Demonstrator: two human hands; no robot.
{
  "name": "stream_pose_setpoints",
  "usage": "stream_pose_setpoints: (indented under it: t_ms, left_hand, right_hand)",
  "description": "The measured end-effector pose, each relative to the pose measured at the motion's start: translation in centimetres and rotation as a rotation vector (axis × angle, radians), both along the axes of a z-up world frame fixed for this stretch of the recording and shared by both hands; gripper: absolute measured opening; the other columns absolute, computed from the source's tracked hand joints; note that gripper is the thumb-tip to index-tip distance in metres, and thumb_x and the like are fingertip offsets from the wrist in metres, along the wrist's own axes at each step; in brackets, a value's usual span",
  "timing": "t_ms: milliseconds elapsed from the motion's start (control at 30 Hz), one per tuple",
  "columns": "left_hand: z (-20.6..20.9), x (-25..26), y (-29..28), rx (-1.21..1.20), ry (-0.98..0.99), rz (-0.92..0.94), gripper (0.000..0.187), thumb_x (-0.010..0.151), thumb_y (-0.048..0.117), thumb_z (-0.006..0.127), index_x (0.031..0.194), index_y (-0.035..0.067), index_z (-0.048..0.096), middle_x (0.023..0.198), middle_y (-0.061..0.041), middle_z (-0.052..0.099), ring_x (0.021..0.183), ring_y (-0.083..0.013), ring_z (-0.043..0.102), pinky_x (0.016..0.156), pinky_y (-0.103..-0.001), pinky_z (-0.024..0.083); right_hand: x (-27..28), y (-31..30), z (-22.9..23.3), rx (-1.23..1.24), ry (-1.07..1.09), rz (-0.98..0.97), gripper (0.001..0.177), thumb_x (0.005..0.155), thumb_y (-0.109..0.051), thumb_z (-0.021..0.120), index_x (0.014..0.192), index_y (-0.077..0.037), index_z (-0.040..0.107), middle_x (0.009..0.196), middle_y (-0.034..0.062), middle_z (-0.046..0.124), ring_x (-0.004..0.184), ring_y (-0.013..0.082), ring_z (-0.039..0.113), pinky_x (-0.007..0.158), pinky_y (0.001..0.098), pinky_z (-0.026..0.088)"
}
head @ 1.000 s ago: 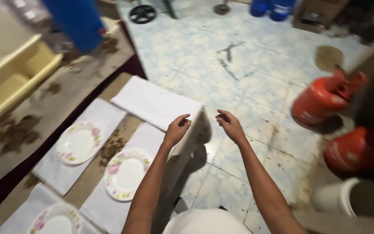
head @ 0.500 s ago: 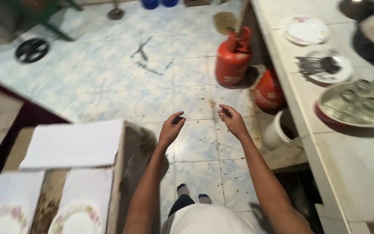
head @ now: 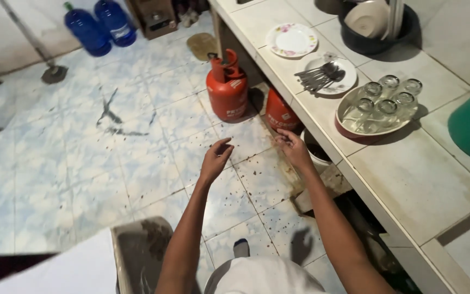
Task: Setting a dining table by placing plates and cutlery on placemats
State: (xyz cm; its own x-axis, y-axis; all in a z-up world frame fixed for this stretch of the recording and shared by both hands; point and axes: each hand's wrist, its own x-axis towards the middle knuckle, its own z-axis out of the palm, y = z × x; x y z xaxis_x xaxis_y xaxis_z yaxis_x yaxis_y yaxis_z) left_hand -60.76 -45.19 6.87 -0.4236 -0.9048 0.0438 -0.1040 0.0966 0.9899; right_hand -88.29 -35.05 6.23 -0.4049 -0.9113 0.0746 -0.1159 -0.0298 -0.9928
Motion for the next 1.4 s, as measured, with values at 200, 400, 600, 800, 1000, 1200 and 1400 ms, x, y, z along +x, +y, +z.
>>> stream_pose_setpoints:
  t_ms: [200,400,600,800,1000,1200,1400]
  left_hand:
    - [1.7,-3.1,-5.5,-0.062,0.02,-0.085,0.04,0.098,0.021,0.074,0.136,0.009,0.067,0.112,-0.021,0.074,0.107,-0.0298,0.07,0.091,-0.043,0.058]
    - [2.0,-6.3,-10.4,-0.028,0.043,-0.144,0.04,0.099,0.021,0.072,0.137,0.011,0.066,0.11,-0.017,0.074,0.099,-0.0231,0.07,0.084,-0.036,0.061]
    - [1.0,-10.6,-16.0,-0.059,0.066,-0.183,0.037,0.1,0.018,0.072,0.136,0.01,0.066,0.11,-0.021,0.073,0.098,-0.0264,0.07,0.082,-0.039,0.061]
    - [-1.2,-16.4,-22.3,-0.042,0.124,-0.194,0.041,0.098,0.02,0.074,0.136,0.007,0.065,0.119,-0.025,0.07,0.108,-0.0301,0.066,0.089,-0.041,0.058]
    - [2.7,-19.7,-26.3,-0.102,0.089,-0.136,0.038,0.096,0.024,0.077,0.132,0.013,0.07,0.121,-0.02,0.071,0.114,-0.031,0.068,0.097,-0.042,0.057]
    - [0.8,-23.8,-31.4,-0.099,0.096,-0.146,0.036,0.097,0.024,0.076,0.131,0.014,0.071,0.107,-0.013,0.075,0.097,-0.0202,0.071,0.091,-0.037,0.059]
    - [-1.4,-27.8,-36.8,-0.091,0.084,-0.193,0.038,0.097,0.024,0.076,0.132,0.011,0.07,0.104,-0.017,0.075,0.094,-0.0228,0.073,0.089,-0.04,0.059]
  right_hand:
    - [-1.5,-3.2,1.3,-0.06,0.013,-0.078,0.042,0.098,-0.011,0.068,0.14,-0.006,0.063,0.119,0.0179,0.071,0.097,0.0197,0.068,0.085,0.0323,0.061]
    - [-4.1,-5.6,1.8,-0.07,0.007,-0.132,0.042,0.1,-0.011,0.067,0.141,-0.005,0.061,0.119,0.0174,0.071,0.102,0.0219,0.07,0.087,0.0334,0.061]
    - [-7.0,-9.7,1.6,-0.107,0.002,-0.178,0.042,0.1,-0.006,0.065,0.141,-0.002,0.058,0.118,0.0183,0.07,0.104,0.0226,0.069,0.089,0.0345,0.06]
    - [-14.2,-16.8,-3.3,-0.141,-0.027,-0.208,0.041,0.1,-0.007,0.063,0.141,-0.005,0.059,0.115,0.0135,0.07,0.102,0.0183,0.068,0.088,0.031,0.059]
    - [-18.5,-22.7,0.3,-0.167,-0.026,-0.201,0.041,0.101,-0.009,0.064,0.141,-0.005,0.059,0.115,0.0138,0.07,0.101,0.0185,0.07,0.087,0.0303,0.06]
    - [-22.2,-27.2,1.3,-0.146,0.015,-0.215,0.04,0.101,-0.005,0.059,0.141,-0.007,0.06,0.117,0.0166,0.07,0.107,0.0255,0.069,0.092,0.0397,0.059]
    - [-25.3,-31.0,0.4,-0.148,0.007,-0.27,0.042,0.1,-0.006,0.06,0.142,-0.01,0.06,0.117,0.0135,0.07,0.106,0.0222,0.069,0.091,0.0379,0.059]
